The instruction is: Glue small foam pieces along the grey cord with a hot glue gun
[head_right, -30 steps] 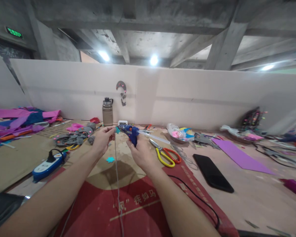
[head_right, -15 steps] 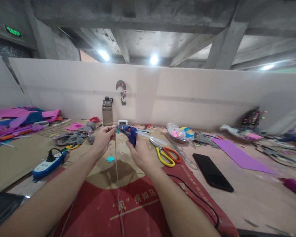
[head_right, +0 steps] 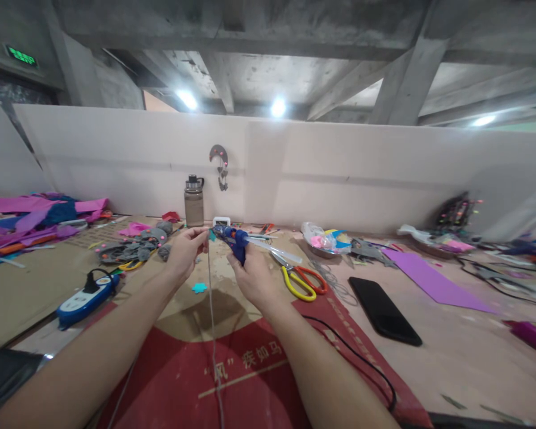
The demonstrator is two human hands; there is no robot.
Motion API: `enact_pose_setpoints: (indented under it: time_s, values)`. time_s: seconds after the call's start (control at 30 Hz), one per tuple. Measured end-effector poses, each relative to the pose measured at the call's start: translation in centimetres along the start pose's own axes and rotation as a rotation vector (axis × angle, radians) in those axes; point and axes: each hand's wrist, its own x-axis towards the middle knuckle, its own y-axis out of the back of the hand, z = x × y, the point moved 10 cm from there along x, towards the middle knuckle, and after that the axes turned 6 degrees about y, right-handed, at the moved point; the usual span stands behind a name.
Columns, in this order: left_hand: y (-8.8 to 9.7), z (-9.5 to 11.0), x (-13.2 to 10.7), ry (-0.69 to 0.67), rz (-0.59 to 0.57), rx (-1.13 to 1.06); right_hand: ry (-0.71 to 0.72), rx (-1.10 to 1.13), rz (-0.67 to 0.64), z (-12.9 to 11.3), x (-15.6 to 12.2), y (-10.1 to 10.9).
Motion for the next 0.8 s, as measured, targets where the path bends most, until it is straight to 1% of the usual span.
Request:
enact_pose_setpoints:
  time_s: [0.17, 0.33, 0.57, 0.8]
  values:
    - [-0.05, 0.06, 0.0, -0.005, -0.005, 0.011, 0.009, -0.011, 0.006, 0.02, 0.02, 0.06]
    - [0.08, 0.33, 0.02, 0.006, 0.012, -0.029, -0.013, -0.025, -0.011, 0.36, -0.07, -0.14]
    - [-0.05, 0.16, 0.01, 0.015, 0.005, -0.019, -0.018, -0.024, -0.021, 0.21, -0.09, -0.14]
    - [-0.12, 0.46, -0.06, 0.01, 0.004, -0.027, 0.019, -0.032, 0.001, 0.13, -0.05, 0.04]
